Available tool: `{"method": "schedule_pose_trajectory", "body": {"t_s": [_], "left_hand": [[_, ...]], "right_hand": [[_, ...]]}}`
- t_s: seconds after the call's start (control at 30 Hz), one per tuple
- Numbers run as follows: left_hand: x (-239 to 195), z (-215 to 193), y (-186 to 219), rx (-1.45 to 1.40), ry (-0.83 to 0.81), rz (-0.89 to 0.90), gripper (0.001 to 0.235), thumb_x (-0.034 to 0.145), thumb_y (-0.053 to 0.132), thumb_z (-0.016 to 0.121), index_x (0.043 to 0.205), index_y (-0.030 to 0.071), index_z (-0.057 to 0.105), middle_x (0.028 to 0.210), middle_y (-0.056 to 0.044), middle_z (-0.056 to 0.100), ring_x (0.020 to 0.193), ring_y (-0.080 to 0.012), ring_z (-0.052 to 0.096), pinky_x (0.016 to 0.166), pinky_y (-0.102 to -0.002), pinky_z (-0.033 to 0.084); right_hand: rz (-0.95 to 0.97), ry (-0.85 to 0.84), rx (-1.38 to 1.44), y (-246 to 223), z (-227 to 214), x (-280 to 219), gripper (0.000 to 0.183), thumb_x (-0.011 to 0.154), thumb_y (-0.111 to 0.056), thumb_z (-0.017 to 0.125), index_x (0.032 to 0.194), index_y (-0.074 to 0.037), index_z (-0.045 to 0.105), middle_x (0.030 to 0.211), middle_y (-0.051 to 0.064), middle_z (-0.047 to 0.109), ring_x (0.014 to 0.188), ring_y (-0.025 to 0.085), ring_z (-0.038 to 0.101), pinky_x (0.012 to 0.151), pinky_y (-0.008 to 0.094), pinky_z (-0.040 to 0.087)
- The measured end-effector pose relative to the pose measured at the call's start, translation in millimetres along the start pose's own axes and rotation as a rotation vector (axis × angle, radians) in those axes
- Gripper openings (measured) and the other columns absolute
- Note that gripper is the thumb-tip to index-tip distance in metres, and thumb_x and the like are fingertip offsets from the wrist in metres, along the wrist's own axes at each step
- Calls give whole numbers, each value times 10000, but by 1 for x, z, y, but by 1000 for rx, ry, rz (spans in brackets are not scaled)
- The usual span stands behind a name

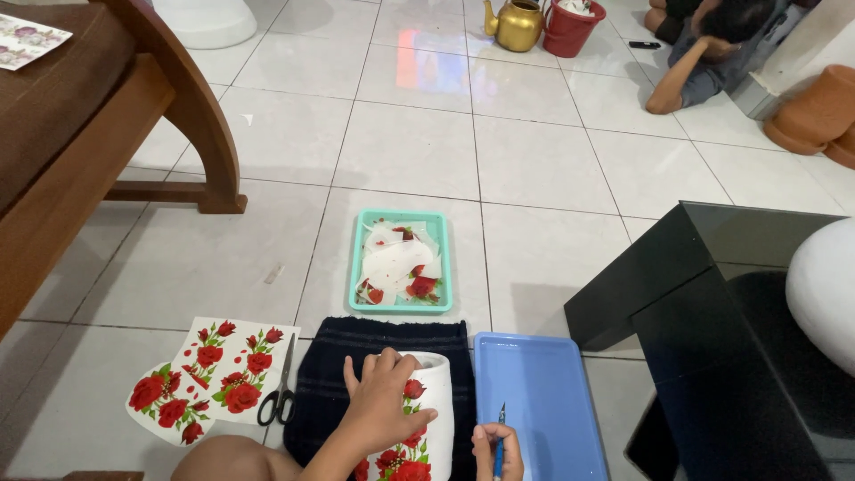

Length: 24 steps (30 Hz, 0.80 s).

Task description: Applying decorative floral decals to a white ceramic cylinder by cutting them from a sheet, soaking them in water, and positioning them on the surface.

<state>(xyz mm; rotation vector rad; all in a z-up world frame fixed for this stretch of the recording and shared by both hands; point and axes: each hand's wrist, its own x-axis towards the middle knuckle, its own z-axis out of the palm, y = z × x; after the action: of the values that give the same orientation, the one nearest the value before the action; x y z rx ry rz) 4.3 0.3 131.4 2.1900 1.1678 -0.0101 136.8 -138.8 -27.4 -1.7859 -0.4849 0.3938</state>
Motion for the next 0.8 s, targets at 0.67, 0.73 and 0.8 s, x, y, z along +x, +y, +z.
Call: {"method": "schedule_pose_trajectory", "body": {"t_s": [0.67, 0.73, 0.8], "left_hand": [[3, 6, -5, -10, 1, 65, 608, 657, 439, 752, 1142, 161, 512, 1081, -49, 451, 1049, -249, 375, 1034, -654, -43], [3, 5, -4, -23, 3, 67, 640, 646, 496, 734, 1149, 162, 521, 1100, -61, 456, 1058, -262, 372, 1034, -650, -48], [1, 1, -2, 0, -7, 56, 548, 682, 353, 773, 1126, 163, 513, 1080, -38, 448, 1054, -239, 383, 1037, -676, -12]], "right_hand": [[-47, -19, 64, -1, 0, -3, 84, 776, -96, 611, 775, -12, 621, 588, 94, 608, 533, 149, 567, 534, 262, 497], [-58, -23, 67, -1, 0, -3, 92, 777, -103, 612, 769, -12, 623, 582, 85, 601, 525, 141, 556, 525, 255, 488], [-71, -17, 103, -1, 1, -3, 84, 772, -87, 612, 775, -3, 621, 595, 93, 611, 531, 143, 560, 533, 254, 494]]}}
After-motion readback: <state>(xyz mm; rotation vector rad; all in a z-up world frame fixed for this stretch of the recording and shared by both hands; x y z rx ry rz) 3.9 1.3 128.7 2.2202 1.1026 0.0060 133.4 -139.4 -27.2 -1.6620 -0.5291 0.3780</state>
